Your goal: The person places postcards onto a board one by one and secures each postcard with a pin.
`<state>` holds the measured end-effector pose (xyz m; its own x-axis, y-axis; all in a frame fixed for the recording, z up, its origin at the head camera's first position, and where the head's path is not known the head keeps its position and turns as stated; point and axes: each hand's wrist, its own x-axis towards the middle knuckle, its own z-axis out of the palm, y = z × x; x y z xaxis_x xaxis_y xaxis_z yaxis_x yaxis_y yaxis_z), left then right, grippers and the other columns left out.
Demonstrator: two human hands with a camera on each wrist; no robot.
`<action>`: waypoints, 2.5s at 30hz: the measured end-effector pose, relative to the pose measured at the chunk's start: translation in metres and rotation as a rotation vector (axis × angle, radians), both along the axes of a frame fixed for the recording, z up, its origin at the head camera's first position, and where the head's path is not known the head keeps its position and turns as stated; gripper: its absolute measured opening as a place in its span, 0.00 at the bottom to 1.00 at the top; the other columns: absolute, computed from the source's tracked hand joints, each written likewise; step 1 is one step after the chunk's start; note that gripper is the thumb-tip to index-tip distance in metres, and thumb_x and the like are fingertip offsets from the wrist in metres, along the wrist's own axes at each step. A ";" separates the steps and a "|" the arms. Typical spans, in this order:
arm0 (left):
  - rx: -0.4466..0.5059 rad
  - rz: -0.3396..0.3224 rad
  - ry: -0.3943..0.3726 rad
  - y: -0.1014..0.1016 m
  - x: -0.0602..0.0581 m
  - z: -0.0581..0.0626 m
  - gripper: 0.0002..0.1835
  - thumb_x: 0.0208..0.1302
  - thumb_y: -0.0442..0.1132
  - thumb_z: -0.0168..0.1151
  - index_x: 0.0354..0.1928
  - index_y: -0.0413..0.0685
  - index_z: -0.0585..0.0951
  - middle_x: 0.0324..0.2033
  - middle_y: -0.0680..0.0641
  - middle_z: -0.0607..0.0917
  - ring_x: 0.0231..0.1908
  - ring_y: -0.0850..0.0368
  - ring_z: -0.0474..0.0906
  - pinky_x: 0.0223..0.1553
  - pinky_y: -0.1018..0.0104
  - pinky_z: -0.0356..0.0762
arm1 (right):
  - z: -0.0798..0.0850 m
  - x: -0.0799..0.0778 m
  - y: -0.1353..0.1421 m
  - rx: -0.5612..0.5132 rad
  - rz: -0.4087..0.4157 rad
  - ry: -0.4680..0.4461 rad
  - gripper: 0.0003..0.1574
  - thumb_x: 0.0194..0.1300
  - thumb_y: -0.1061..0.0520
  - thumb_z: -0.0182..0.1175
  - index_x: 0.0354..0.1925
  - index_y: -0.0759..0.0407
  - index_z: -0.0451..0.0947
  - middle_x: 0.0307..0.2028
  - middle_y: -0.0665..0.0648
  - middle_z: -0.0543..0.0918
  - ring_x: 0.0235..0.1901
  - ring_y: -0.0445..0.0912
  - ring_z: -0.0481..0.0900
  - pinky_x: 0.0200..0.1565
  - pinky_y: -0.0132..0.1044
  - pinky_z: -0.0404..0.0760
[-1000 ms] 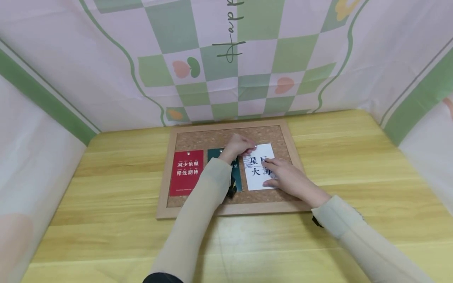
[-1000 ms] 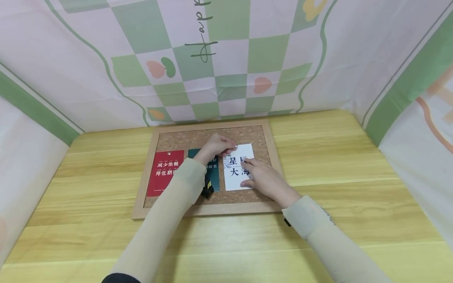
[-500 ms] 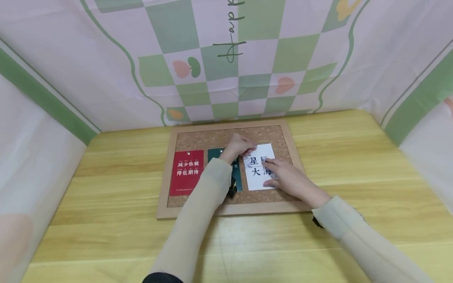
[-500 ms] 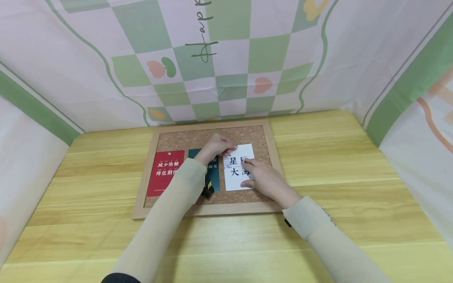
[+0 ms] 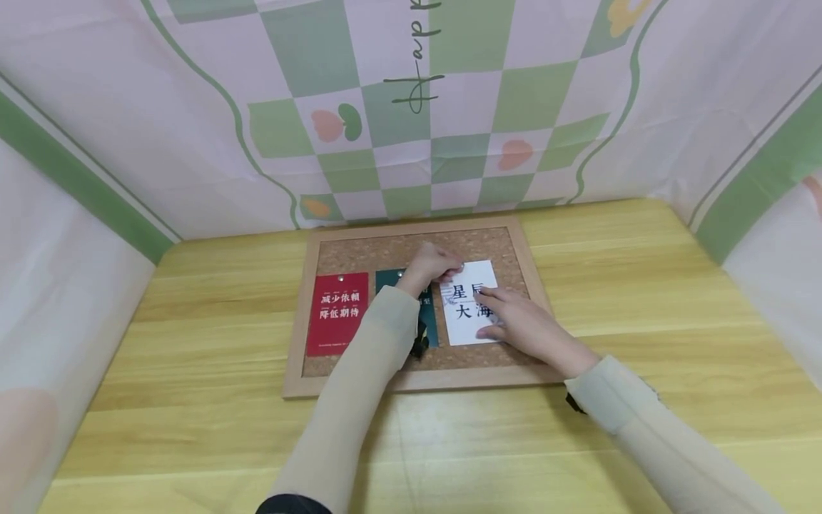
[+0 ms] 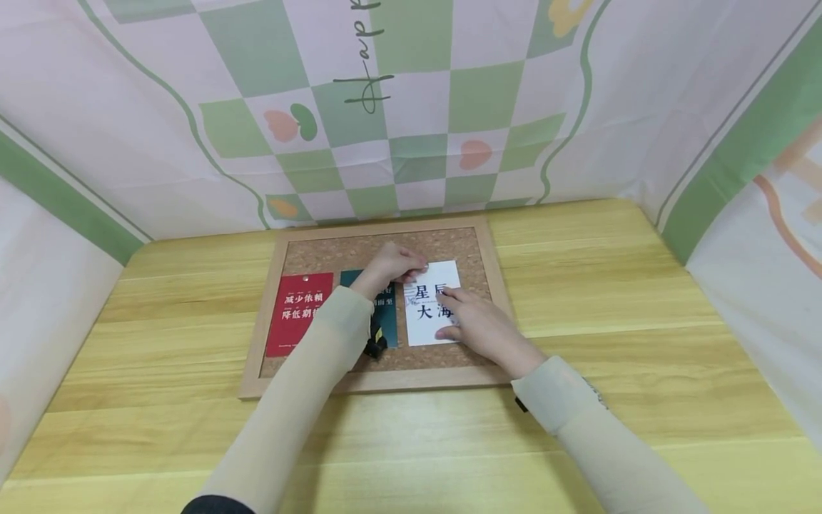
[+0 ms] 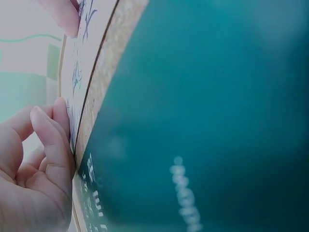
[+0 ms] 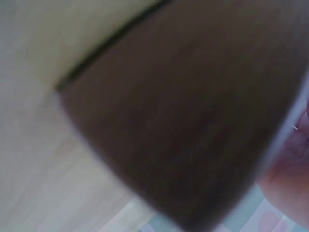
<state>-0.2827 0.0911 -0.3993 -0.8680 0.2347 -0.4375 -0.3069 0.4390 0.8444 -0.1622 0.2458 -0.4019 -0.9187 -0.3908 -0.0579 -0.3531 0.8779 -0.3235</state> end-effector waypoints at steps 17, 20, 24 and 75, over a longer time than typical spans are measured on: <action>0.115 -0.020 -0.106 -0.012 -0.007 -0.005 0.13 0.65 0.38 0.61 0.48 0.40 0.83 0.22 0.54 0.81 0.20 0.67 0.73 0.24 0.80 0.72 | 0.002 0.001 -0.001 -0.003 -0.008 -0.019 0.41 0.60 0.47 0.64 0.64 0.68 0.67 0.64 0.72 0.68 0.63 0.67 0.67 0.64 0.60 0.65; 0.052 -0.042 -0.055 -0.010 -0.005 -0.004 0.12 0.63 0.40 0.63 0.46 0.42 0.85 0.20 0.54 0.80 0.19 0.66 0.71 0.22 0.79 0.69 | 0.002 0.001 -0.001 -0.002 -0.010 -0.025 0.41 0.60 0.47 0.64 0.64 0.68 0.66 0.64 0.71 0.68 0.63 0.67 0.67 0.64 0.60 0.65; -0.025 -0.075 0.001 -0.006 -0.005 -0.003 0.10 0.62 0.38 0.64 0.43 0.43 0.86 0.18 0.53 0.78 0.17 0.65 0.68 0.20 0.77 0.66 | 0.001 0.000 -0.001 -0.002 -0.016 -0.033 0.41 0.60 0.47 0.64 0.64 0.68 0.66 0.65 0.71 0.68 0.64 0.66 0.66 0.64 0.60 0.65; -0.219 -0.092 0.069 0.009 -0.004 0.002 0.11 0.63 0.43 0.64 0.34 0.42 0.87 0.16 0.53 0.79 0.18 0.63 0.73 0.21 0.76 0.70 | 0.001 0.002 0.000 -0.011 -0.022 -0.005 0.40 0.60 0.47 0.64 0.64 0.68 0.68 0.64 0.70 0.69 0.64 0.66 0.67 0.64 0.59 0.66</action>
<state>-0.2869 0.1002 -0.3969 -0.8771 0.2198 -0.4271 -0.2023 0.6374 0.7435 -0.1597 0.2463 -0.4007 -0.9269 -0.3709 -0.0583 -0.3319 0.8819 -0.3348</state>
